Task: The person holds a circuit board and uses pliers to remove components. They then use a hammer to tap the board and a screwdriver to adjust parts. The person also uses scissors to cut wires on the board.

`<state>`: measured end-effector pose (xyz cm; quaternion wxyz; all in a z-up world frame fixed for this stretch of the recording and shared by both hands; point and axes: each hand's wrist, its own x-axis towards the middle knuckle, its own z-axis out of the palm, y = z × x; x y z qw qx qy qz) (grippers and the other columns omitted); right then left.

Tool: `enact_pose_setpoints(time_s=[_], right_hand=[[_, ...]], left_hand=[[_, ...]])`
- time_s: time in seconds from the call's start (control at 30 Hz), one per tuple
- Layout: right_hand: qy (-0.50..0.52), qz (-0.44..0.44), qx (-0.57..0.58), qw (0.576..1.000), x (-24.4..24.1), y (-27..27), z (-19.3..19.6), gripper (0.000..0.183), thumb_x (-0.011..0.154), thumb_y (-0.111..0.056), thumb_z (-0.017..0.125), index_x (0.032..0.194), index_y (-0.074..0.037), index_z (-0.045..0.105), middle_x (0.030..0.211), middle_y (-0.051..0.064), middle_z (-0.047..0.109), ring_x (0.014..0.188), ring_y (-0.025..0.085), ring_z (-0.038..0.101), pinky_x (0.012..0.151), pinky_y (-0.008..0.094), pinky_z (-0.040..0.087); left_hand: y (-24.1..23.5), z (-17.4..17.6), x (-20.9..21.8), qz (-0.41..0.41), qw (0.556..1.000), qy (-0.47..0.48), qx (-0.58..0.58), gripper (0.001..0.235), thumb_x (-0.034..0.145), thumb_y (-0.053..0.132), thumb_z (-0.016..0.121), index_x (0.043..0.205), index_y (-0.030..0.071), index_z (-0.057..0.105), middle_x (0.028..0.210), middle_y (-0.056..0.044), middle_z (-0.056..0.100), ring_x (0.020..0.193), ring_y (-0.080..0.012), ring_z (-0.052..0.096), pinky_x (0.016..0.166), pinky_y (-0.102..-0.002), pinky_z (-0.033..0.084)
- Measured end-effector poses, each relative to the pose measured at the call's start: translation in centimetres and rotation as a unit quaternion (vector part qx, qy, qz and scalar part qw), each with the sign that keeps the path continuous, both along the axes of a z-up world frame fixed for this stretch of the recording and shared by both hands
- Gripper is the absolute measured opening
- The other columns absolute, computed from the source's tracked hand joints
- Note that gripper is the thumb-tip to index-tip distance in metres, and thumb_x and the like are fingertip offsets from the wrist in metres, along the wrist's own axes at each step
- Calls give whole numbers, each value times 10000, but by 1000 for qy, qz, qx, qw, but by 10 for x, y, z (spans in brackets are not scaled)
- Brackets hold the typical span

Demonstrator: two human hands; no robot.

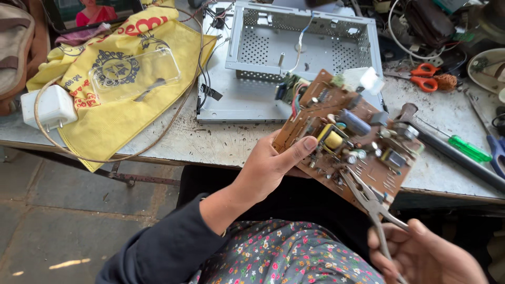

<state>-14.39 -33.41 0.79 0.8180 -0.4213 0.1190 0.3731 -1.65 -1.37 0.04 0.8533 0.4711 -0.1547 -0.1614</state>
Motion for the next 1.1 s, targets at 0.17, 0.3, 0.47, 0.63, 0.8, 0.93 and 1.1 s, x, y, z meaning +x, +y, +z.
enact_pose_setpoints(time_s=[0.17,0.3,0.47,0.63,0.8,0.93,1.1], right_hand=[[-19,-58,135,989,-2,21,-29,650,1119,-509,383,1231,121,496,864,155,539,660,156,562,486,252,440],[-3,-95,154,983,-2,43,-43,634,1100,-514,350,1186,101,478,795,139,510,514,159,501,409,235,399],[-16,-102,234,967,-2,61,-53,573,1118,-488,315,1196,67,437,822,129,496,467,174,488,390,224,398],[-26,-91,257,962,-2,67,-59,567,1095,-499,307,1217,40,432,836,118,495,481,185,505,402,235,413],[-37,-105,261,959,-1,75,-56,575,1113,-487,300,1222,62,431,851,127,497,484,186,509,406,230,422],[-12,-67,264,962,8,79,-37,565,1107,-475,332,1257,61,429,900,155,527,609,209,593,497,254,501],[4,-4,86,996,27,79,-14,572,906,-405,457,1333,-25,455,979,126,591,812,227,638,686,435,574]], left_hand=[[-4,-15,4,59,998,-13,21,409,1049,359,667,1218,-13,696,975,46,608,877,-31,497,766,-215,420],[2,-21,6,74,995,-15,58,456,1012,431,616,1214,29,691,995,51,651,904,-9,543,808,-190,452],[1,-22,10,53,996,57,38,518,970,500,599,1225,54,665,1029,30,681,950,-64,642,824,-270,573],[1,-20,13,33,994,98,29,561,967,538,606,1248,55,661,1054,-2,700,984,-129,702,832,-353,640],[2,-22,16,27,994,107,8,555,955,524,615,1246,55,669,1068,-23,723,962,-109,715,812,-349,641],[3,-26,18,39,994,101,-13,478,963,427,653,1254,48,666,1078,-25,718,945,-114,713,807,-351,633],[6,-30,24,41,999,-3,-25,450,1031,313,720,1316,-30,664,1196,-53,700,1070,-87,663,952,-288,567]])
